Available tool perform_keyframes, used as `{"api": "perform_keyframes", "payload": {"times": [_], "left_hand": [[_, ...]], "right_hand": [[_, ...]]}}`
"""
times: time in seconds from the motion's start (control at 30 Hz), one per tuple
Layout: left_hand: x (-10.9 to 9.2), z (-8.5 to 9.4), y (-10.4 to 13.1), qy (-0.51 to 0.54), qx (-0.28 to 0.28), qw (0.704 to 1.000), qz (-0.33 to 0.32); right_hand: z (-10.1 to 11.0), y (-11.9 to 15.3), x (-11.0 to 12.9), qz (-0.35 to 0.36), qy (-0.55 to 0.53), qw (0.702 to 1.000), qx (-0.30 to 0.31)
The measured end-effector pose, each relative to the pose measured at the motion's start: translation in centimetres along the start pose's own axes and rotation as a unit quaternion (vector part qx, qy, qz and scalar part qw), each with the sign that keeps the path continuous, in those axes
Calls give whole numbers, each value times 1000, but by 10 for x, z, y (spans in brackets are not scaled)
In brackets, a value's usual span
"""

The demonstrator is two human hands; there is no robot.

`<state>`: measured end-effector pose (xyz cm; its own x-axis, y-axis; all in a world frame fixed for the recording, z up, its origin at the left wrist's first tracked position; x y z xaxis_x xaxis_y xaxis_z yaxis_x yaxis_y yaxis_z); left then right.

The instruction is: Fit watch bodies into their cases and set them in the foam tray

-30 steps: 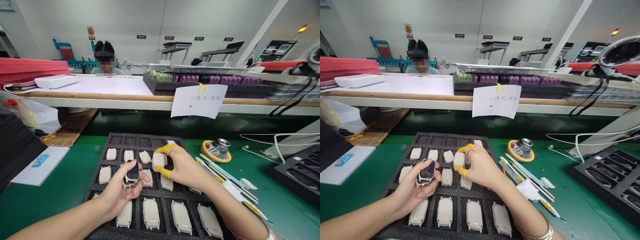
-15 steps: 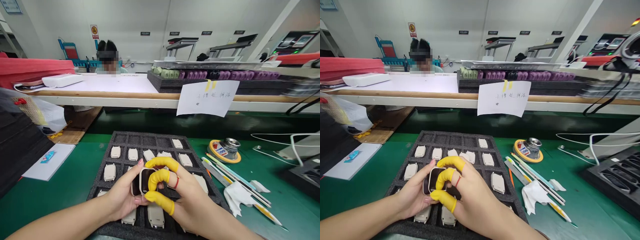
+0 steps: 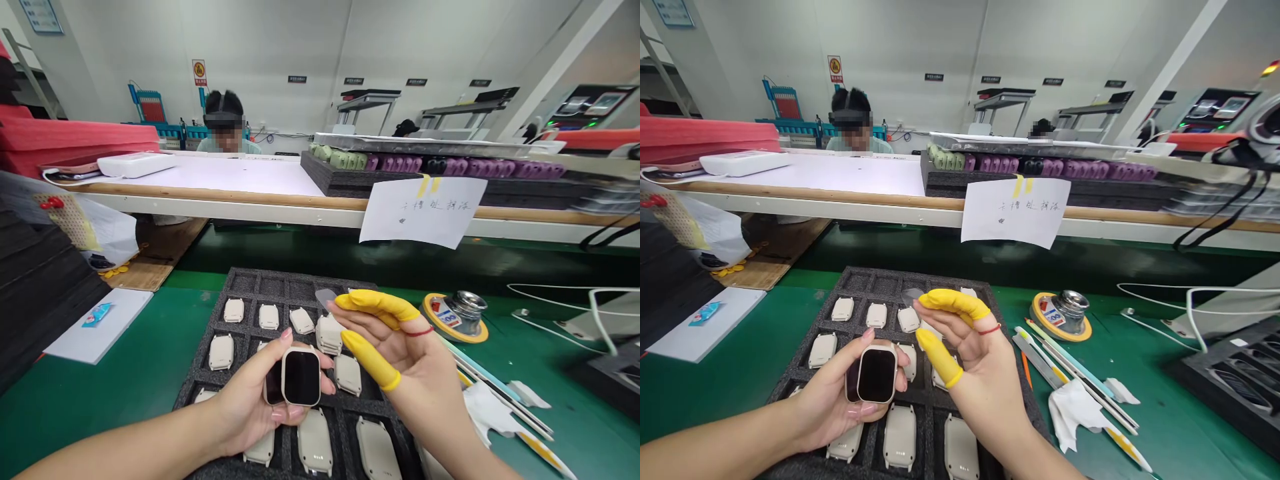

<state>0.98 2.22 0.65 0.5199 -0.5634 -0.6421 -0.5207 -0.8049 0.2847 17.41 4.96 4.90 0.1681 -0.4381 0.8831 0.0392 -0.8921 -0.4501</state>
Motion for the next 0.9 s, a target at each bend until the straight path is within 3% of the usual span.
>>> {"api": "perform_keyframes", "payload": {"times": [0.13,0.23,0.37,0.6,0.73,0.9], "left_hand": [[0,2,0,3,-1,1000,-3],[1,1,0,12,-2,1000,-5],[1,-1,1,37,11,999,2],[3,1,0,27,-1,1000,1],[4,3,-4,14,4,999,-35],[7,4,-3,-34,-23,997,-57]], "right_hand": [[4,4,-1,96,114,988,36],[2,10,8,214,231,947,64],[-8,23,21,299,236,907,176],[-13,28,24,272,267,892,244],[-22,26,26,328,349,847,230],[-25,26,15,224,360,877,226]]}}
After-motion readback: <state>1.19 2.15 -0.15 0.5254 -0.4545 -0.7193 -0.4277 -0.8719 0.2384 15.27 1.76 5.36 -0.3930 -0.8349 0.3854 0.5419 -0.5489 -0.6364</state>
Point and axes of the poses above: each hand's wrist, its own y-axis away from the middle knuckle, its own z-axis out of the back of the hand, x = y × z, the point moved 3 cm from there along -y, towards the middle knuckle
